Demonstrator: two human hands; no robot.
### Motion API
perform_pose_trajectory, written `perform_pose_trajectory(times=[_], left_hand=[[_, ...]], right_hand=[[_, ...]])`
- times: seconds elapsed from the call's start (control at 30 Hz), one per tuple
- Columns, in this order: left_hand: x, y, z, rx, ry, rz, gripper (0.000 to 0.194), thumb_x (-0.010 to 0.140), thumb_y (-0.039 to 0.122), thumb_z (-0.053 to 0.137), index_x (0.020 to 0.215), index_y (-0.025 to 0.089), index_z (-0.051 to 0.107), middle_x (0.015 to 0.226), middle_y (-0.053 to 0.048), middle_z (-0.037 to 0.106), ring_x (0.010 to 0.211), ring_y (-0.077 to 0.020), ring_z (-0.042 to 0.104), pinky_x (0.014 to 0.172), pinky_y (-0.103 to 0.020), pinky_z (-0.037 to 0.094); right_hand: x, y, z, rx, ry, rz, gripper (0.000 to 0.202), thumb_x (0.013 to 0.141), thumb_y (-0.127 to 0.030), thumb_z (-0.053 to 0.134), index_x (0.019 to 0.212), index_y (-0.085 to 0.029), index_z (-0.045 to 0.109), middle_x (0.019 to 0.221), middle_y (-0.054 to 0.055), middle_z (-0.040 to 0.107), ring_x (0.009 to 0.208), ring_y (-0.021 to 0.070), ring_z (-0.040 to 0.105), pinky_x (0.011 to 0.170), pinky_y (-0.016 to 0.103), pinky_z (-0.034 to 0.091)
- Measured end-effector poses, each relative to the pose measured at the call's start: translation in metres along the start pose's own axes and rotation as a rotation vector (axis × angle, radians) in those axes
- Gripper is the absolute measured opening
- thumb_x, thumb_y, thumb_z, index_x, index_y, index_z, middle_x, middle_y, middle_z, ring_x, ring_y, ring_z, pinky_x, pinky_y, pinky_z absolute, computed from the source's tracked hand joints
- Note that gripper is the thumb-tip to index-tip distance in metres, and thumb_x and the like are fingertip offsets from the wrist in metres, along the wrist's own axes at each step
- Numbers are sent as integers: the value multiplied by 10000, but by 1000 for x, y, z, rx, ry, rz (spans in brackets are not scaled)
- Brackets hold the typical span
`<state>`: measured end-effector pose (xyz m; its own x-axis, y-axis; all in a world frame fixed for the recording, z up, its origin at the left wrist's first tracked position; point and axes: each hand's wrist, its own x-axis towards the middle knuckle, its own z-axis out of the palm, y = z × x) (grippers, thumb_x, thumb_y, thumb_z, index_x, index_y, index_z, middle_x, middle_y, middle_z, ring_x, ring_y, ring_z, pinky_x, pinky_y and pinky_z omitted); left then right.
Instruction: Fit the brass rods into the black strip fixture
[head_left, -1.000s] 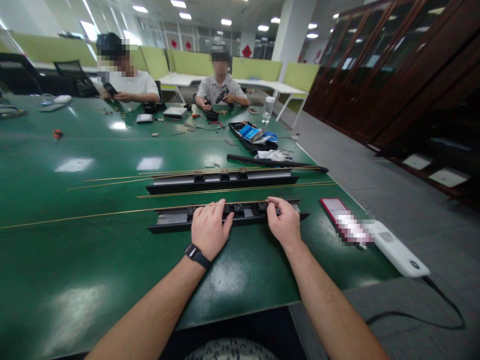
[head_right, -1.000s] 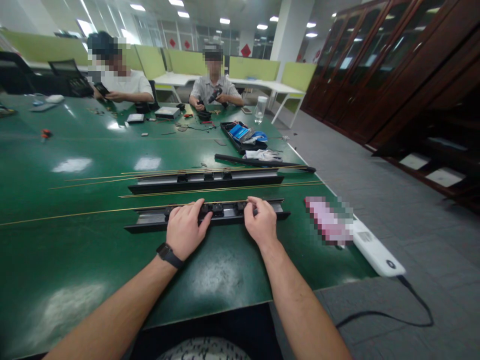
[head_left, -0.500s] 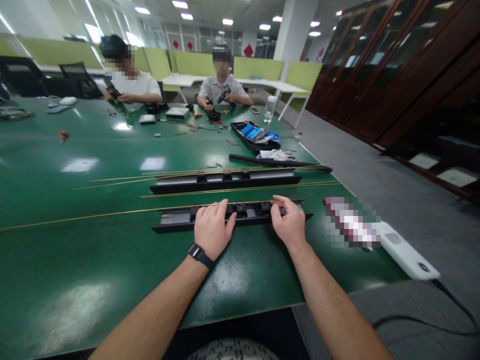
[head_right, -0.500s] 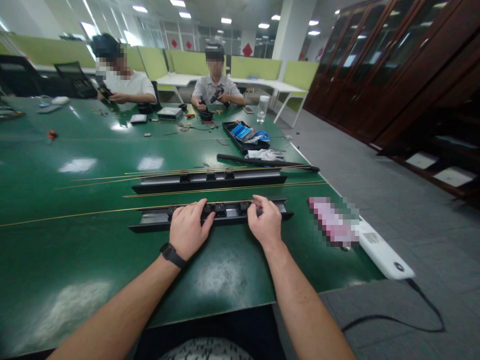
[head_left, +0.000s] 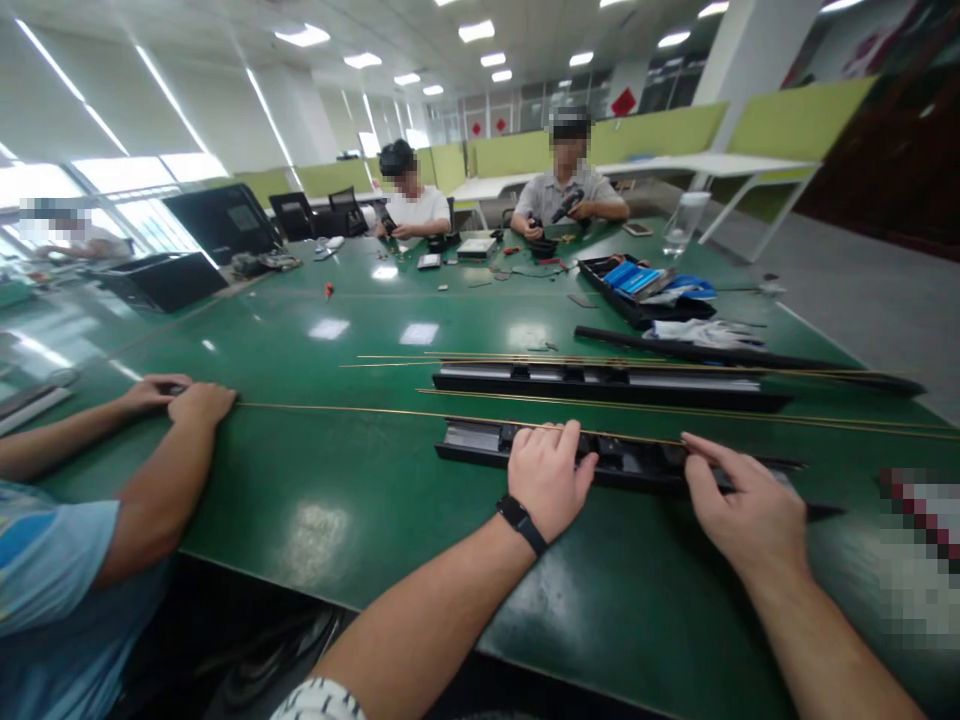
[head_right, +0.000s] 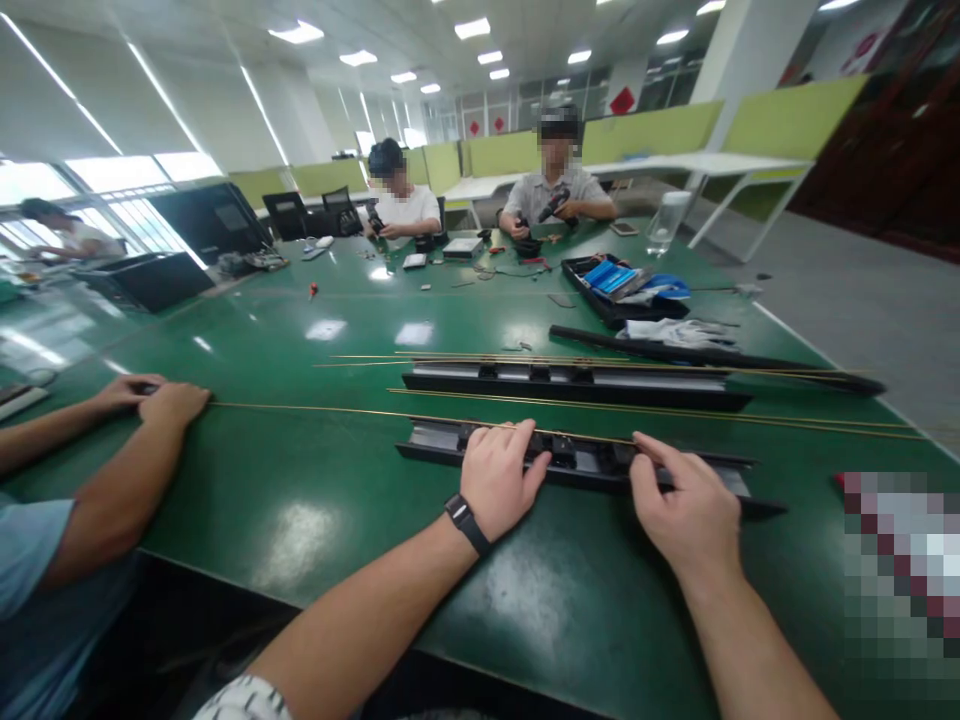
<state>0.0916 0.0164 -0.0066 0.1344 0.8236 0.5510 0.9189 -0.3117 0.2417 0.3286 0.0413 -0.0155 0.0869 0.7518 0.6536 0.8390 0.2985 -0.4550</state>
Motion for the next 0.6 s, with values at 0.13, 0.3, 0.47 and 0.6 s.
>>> perform_pose_trajectory(times=[0.13, 0.3, 0.47, 0.6], left_hand=[[0, 0, 0, -10, 3, -2, 382, 1007, 412, 622, 1322, 201, 581, 1119, -80, 758, 1150, -250, 677, 978, -439, 482], [1, 0, 1, -9, 4, -1, 398, 1001, 414, 631, 1333, 201, 576, 1145, -79, 759, 1166, -246, 675, 982, -439, 489], [1, 0, 2, -7, 0, -8, 377, 1008, 409, 619, 1323, 203, 585, 1134, -82, 765, 1155, -251, 684, 985, -443, 487], [0, 0, 3, -4, 21, 6, 400, 1012, 418, 613, 1342, 194, 586, 1136, -89, 769, 1166, -255, 685, 987, -434, 477]], right_hand=[[1, -2, 0, -6, -18, 35, 416, 930, -463, 534, 1128, -238, 823, 1032, 97, 811, 903, 315, 752, 796, 451, 582], [2, -3, -1, -24, -19, 83, 406, 940, -450, 519, 1089, -232, 828, 1049, 111, 816, 944, 346, 756, 806, 479, 585], [3, 5, 0, -48, 10, 172, 375, 939, -423, 523, 1062, -244, 828, 1030, 105, 821, 941, 352, 756, 835, 500, 589], [4, 8, 1, -78, 45, 219, 363, 935, -394, 527, 1035, -222, 831, 922, 98, 819, 841, 318, 751, 809, 461, 588]])
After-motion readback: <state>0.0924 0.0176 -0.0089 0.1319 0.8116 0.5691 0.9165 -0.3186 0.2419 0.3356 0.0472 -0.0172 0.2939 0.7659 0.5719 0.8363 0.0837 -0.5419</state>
